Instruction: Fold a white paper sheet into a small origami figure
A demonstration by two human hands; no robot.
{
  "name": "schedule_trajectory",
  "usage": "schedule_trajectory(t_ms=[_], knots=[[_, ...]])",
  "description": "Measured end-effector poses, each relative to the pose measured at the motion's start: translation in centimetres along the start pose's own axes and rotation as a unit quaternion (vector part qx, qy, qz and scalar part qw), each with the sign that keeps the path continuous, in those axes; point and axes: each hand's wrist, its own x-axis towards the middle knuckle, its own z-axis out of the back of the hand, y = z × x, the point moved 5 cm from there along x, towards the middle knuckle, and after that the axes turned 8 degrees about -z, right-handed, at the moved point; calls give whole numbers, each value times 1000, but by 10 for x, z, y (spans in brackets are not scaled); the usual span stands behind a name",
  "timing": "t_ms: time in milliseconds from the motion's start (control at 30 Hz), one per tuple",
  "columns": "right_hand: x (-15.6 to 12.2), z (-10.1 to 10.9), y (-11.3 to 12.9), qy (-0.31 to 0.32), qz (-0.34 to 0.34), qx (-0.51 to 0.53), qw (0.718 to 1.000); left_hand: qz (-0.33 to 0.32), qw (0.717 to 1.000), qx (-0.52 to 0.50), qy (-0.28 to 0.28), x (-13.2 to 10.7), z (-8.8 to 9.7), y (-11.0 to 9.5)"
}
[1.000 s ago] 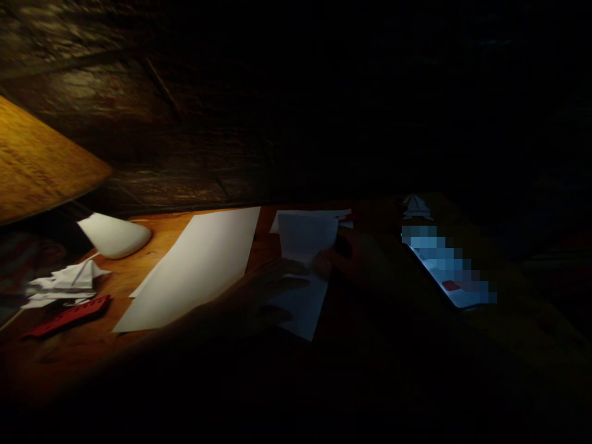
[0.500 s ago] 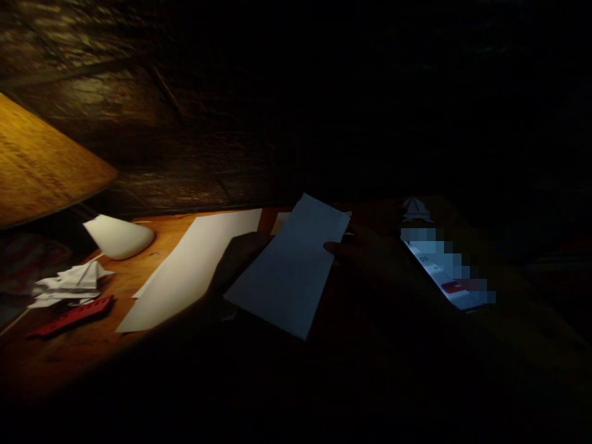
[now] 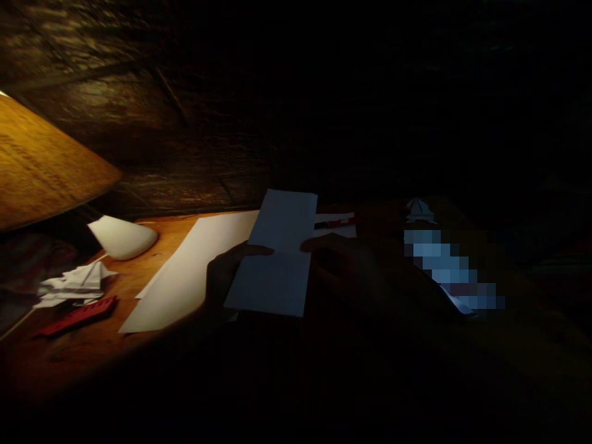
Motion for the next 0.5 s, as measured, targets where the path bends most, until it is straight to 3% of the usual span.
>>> schedule_trajectory(t_ms=[233, 367, 500], knots=[[-2, 10, 14, -57, 37, -24, 997, -28, 1000, 0, 14, 2, 1, -3], [-2, 8, 7, -39, -23, 54, 998, -66, 996, 25, 48, 7, 0, -6], [0, 7, 3, -27, -84, 86, 992, -99, 991, 77, 46, 6, -2, -9]])
